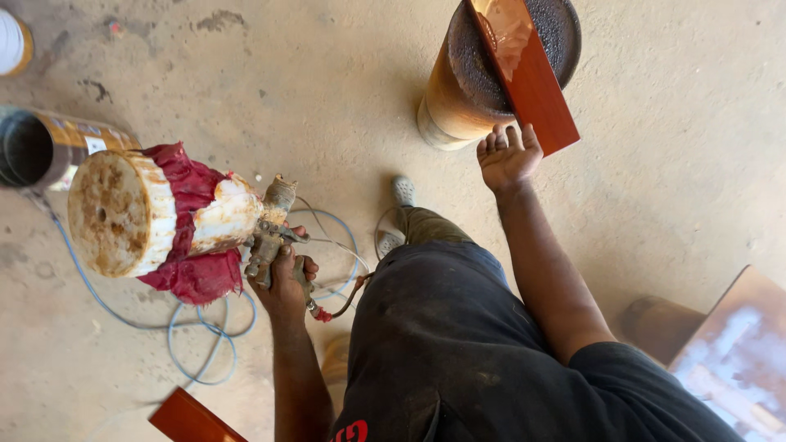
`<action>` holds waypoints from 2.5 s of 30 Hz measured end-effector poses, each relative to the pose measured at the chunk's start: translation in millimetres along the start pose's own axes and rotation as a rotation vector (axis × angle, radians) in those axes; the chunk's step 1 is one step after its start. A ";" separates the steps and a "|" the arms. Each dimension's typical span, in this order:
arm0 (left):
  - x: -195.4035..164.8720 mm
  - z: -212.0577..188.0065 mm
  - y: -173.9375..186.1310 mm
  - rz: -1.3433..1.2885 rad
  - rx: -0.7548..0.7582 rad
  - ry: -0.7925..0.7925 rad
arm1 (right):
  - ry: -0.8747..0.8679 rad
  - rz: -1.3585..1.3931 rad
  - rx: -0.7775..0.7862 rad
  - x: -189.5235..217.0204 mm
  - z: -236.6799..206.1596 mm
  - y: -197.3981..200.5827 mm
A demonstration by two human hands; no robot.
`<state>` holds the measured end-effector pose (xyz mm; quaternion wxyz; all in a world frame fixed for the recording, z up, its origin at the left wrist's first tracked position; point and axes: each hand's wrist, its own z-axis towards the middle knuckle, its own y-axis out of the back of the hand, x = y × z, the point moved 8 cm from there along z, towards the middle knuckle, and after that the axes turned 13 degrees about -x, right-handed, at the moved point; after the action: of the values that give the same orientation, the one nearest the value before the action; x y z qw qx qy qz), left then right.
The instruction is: The person uses a spray gun to apply a reddish-brown finish to a long wooden plank resting on a bucket. They repeatedly spray the plank, flip it to coat the other side, and continue spraying until the entire surface is covered.
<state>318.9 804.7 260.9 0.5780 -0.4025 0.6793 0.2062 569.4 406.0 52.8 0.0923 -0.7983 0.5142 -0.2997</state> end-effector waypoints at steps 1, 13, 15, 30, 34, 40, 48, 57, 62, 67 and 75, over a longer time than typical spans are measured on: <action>-2.3 13.2 -4.5 0.024 0.013 -0.012 | -0.003 0.053 0.025 -1.4 3.5 -17.7; -73.8 168.1 -70.1 0.094 0.068 -0.114 | 0.044 0.383 -0.069 -17.9 44.8 -96.8; -85.0 185.8 -83.4 0.138 0.059 -0.111 | 0.048 0.418 -0.072 -19.7 47.2 -103.9; -95.7 344.7 -171.1 0.165 0.311 -0.027 | 0.203 0.654 -0.247 -45.5 92.1 -131.9; -111.5 398.6 -189.1 0.139 0.417 -0.072 | 0.221 0.763 -0.228 -52.3 102.4 -165.5; -129.9 460.0 -192.3 0.203 0.460 -0.022 | 0.271 0.808 -0.222 -69.8 113.6 -200.1; -133.1 503.5 -199.3 0.212 0.505 -0.022 | 0.304 0.870 -0.281 -71.7 113.2 -231.7; -131.6 518.3 -210.3 0.186 0.508 -0.016 | 0.325 0.872 -0.238 -84.6 119.4 -274.7; -138.3 520.5 -212.1 0.182 0.486 -0.011 | 0.126 0.788 -0.290 -116.8 114.1 -304.8; -131.9 520.0 -213.0 0.199 0.494 0.014 | 0.148 0.790 -0.264 -104.5 122.6 -315.7; -129.7 515.0 -214.7 0.207 0.472 -0.052 | 0.114 0.748 -0.244 -110.9 148.9 -362.5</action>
<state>807.4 1101.6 296.9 0.6489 -0.1792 0.7312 0.1100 899.9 643.8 55.8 0.0709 -0.5432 0.8055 -0.2260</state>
